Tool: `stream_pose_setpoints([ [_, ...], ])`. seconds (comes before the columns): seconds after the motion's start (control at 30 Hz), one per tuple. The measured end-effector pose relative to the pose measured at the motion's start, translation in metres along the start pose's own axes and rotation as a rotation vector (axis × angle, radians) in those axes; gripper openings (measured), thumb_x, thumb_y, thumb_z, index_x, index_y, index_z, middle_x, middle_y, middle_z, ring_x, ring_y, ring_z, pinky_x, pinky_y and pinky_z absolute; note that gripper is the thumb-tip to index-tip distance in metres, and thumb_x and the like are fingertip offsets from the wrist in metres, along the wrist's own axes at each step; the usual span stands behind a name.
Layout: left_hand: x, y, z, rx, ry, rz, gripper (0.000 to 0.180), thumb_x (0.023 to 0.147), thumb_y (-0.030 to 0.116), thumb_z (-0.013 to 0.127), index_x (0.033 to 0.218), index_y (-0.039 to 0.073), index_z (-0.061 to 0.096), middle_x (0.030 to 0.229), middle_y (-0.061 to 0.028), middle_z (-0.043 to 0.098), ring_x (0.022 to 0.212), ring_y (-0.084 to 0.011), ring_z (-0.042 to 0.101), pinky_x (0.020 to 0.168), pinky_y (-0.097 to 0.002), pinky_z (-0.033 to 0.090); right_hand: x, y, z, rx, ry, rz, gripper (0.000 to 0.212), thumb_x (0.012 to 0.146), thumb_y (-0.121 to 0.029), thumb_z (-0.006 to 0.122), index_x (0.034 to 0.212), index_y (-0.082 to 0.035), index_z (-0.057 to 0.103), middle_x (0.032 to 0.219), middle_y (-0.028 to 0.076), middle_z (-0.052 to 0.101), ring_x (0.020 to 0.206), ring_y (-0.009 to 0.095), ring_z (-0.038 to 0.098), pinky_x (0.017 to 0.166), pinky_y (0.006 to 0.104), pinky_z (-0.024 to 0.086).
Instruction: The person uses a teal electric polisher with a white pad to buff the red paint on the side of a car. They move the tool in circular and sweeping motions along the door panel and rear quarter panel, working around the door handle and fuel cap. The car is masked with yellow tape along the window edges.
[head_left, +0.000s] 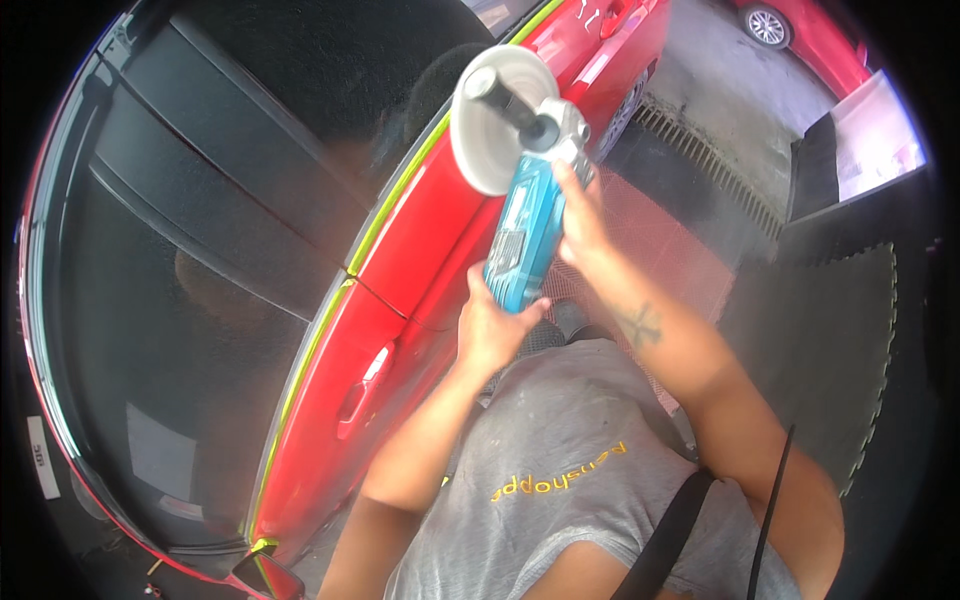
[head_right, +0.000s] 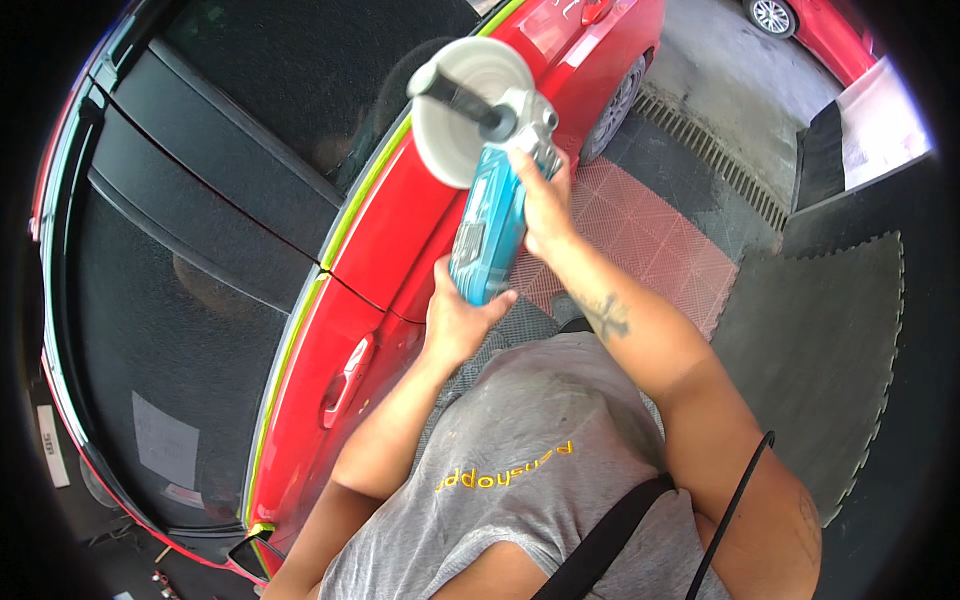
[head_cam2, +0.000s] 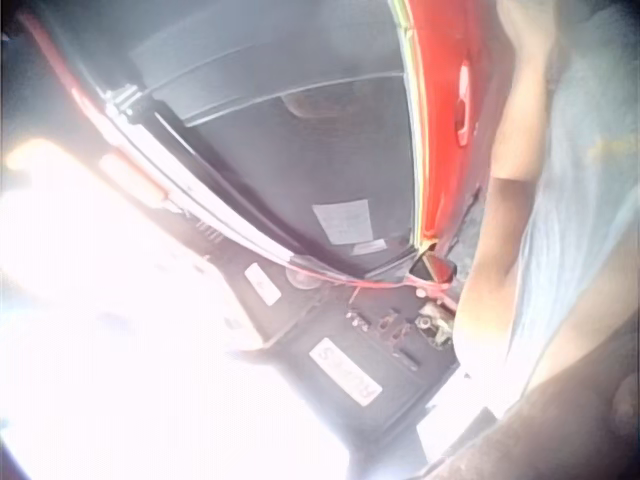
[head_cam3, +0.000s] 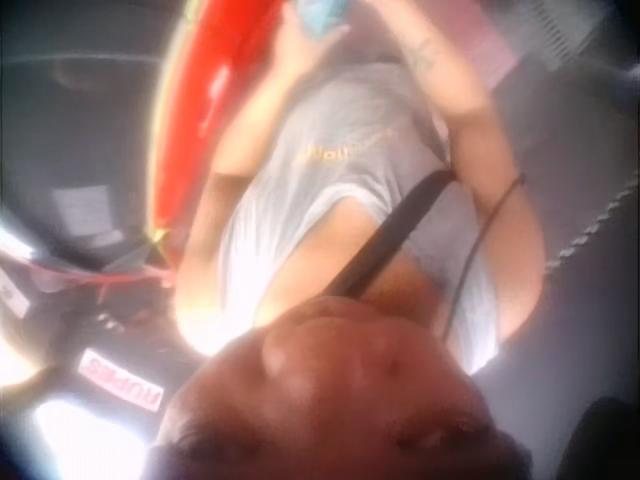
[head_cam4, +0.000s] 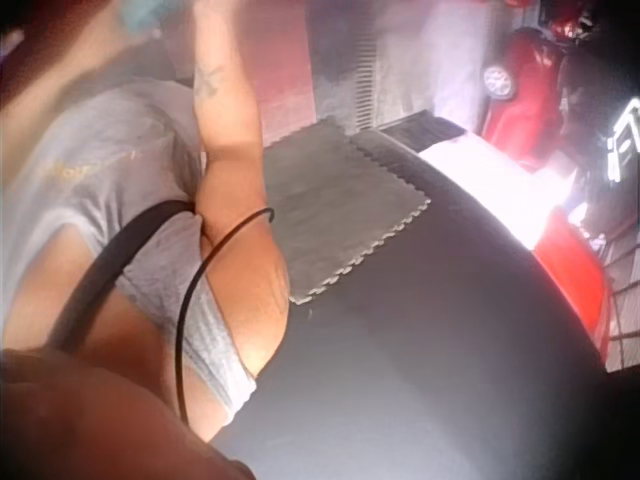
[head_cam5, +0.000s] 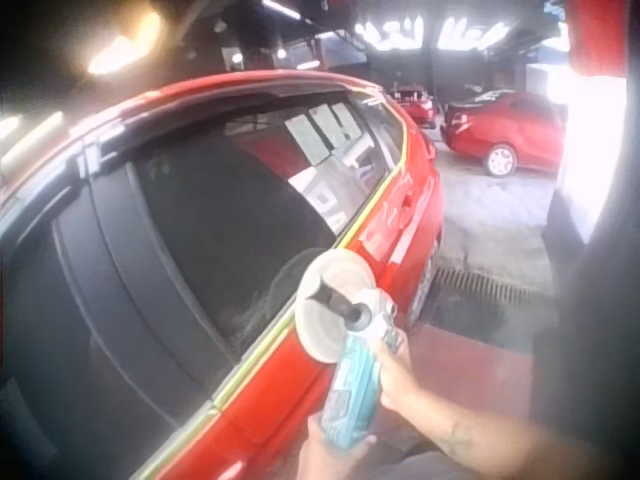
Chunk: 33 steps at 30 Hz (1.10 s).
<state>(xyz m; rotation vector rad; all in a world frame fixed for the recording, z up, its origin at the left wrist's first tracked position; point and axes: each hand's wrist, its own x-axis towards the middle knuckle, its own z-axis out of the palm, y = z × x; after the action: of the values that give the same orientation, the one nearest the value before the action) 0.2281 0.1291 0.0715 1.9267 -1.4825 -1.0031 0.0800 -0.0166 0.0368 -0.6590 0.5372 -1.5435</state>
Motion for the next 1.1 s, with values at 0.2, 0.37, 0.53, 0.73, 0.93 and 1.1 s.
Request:
stream_pose_setpoints([
  [0.2, 0.051, 0.043, 0.012, 0.013, -0.047, 0.041, 0.099, 0.079, 0.043, 0.093, 0.148, 0.001, 0.036, 0.118, -0.0323, 0.074, 0.113, -0.0454, 0.075, 0.099, -0.0518, 0.058, 0.056, -0.035, -0.009, -0.065, 0.028, 0.018, 0.04, 0.103, -0.038, 0.078, 0.126, -0.007, 0.067, 0.104, 0.004, 0.073, 0.085, 0.015, 0.075, 0.077, 0.0353, 0.065],
  [0.37, 0.044, 0.045, 0.009, -0.004, -0.053, -0.028, 0.097, 0.079, 0.035, 0.096, 0.149, 0.001, 0.037, 0.128, -0.0287, 0.071, 0.121, -0.04, 0.073, 0.105, -0.0491, 0.055, 0.054, -0.026, -0.011, -0.075, 0.037, -0.015, 0.042, 0.102, -0.039, 0.079, 0.127, -0.007, 0.067, 0.104, 0.003, 0.073, 0.087, 0.014, 0.074, 0.08, 0.0345, 0.064],
  [0.53, 0.028, 0.051, 0.001, -0.015, -0.056, -0.055, 0.097, 0.08, 0.034, 0.095, 0.15, 0.0, 0.038, 0.13, -0.0285, 0.071, 0.124, -0.0399, 0.071, 0.107, -0.0491, 0.054, 0.042, -0.03, -0.004, -0.046, 0.021, 0.002, 0.038, 0.102, -0.038, 0.079, 0.121, -0.007, 0.069, 0.104, 0.002, 0.072, 0.087, 0.012, 0.073, 0.079, 0.0329, 0.063],
  [0.73, 0.022, 0.04, -0.007, 0.003, -0.026, 0.0, 0.095, 0.081, 0.036, 0.094, 0.148, 0.0, 0.038, 0.127, -0.0289, 0.071, 0.12, -0.0421, 0.072, 0.105, -0.0506, 0.055, 0.034, -0.025, 0.008, -0.044, 0.05, -0.033, 0.032, 0.104, -0.036, 0.078, 0.117, -0.007, 0.07, 0.099, 0.001, 0.072, 0.082, 0.01, 0.071, 0.076, 0.0313, 0.062],
  [0.93, 0.016, 0.041, -0.012, 0.067, -0.019, 0.04, 0.097, 0.082, 0.04, 0.092, 0.149, 0.001, 0.034, 0.12, -0.0309, 0.074, 0.114, -0.0467, 0.074, 0.1, -0.0533, 0.057, 0.026, -0.034, 0.021, -0.052, 0.063, -0.021, 0.032, 0.105, -0.036, 0.076, 0.116, -0.007, 0.071, 0.098, 0.001, 0.072, 0.079, 0.01, 0.072, 0.075, 0.0317, 0.061],
  [1.1, 0.017, 0.038, -0.016, 0.068, -0.033, 0.009, 0.096, 0.082, 0.039, 0.092, 0.149, 0.002, 0.035, 0.121, -0.0308, 0.074, 0.115, -0.0466, 0.074, 0.101, -0.0532, 0.057, 0.026, -0.027, 0.018, -0.032, 0.074, -0.027, 0.032, 0.103, -0.034, 0.078, 0.117, -0.006, 0.071, 0.098, 0.002, 0.073, 0.081, 0.011, 0.072, 0.075, 0.0321, 0.062],
])
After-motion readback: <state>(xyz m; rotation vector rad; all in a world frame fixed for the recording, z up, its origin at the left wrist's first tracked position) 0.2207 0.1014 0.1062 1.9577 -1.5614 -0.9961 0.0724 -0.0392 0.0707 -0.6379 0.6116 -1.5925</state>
